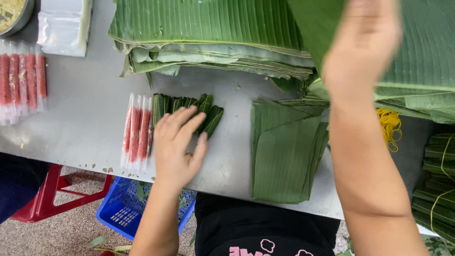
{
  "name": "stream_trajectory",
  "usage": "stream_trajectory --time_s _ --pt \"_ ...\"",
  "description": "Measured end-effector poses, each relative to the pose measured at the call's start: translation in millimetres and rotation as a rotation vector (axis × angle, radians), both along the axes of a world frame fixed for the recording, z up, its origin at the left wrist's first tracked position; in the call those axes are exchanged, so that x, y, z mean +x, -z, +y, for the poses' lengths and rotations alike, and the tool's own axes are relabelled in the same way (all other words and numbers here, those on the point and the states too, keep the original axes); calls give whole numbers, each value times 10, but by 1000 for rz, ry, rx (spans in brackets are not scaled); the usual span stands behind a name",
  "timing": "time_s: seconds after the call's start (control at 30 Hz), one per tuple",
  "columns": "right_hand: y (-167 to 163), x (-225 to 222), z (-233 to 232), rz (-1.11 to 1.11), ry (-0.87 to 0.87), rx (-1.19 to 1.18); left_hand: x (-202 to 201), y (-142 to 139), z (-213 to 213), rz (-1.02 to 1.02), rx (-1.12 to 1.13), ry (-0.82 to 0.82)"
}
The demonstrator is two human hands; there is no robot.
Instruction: The person wraps pre-packaged meat rolls in banana leaves, folds the leaves into neat rectangular packets, and secures them with yellow rubber bands. The finished packets are stacked on the table.
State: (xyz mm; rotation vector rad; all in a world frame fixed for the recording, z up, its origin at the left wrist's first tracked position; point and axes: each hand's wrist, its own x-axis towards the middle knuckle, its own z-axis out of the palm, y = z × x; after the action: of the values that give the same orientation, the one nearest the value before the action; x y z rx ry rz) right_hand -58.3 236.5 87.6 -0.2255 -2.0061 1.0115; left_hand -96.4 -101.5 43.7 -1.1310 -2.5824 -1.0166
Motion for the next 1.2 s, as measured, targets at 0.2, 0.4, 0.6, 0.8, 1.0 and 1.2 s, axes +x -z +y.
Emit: stream_trajectory --time_s 0.2,0.4,0.6,0.8,1.0,1.2 --pt "-113 472 -319 180 -214 -965 6 22 230 -956 747 297" --pt "442 832 -807 -184 -259 -960 -229 124 404 -1582 1394 255" --pt "951 1107 -691 -683 -318 -903 -336 342 429 -1554 1249 -237" --pt "795 1223 -594 -511 -384 -1034 -241 396 428 -1442 1144 -158" --pt "639 1210 -615 -216 72 -350 -241 362 447 -1613 1335 -162" --pt "566 1598 203 73 660 -501 -530 103 513 -1007 1112 -120"
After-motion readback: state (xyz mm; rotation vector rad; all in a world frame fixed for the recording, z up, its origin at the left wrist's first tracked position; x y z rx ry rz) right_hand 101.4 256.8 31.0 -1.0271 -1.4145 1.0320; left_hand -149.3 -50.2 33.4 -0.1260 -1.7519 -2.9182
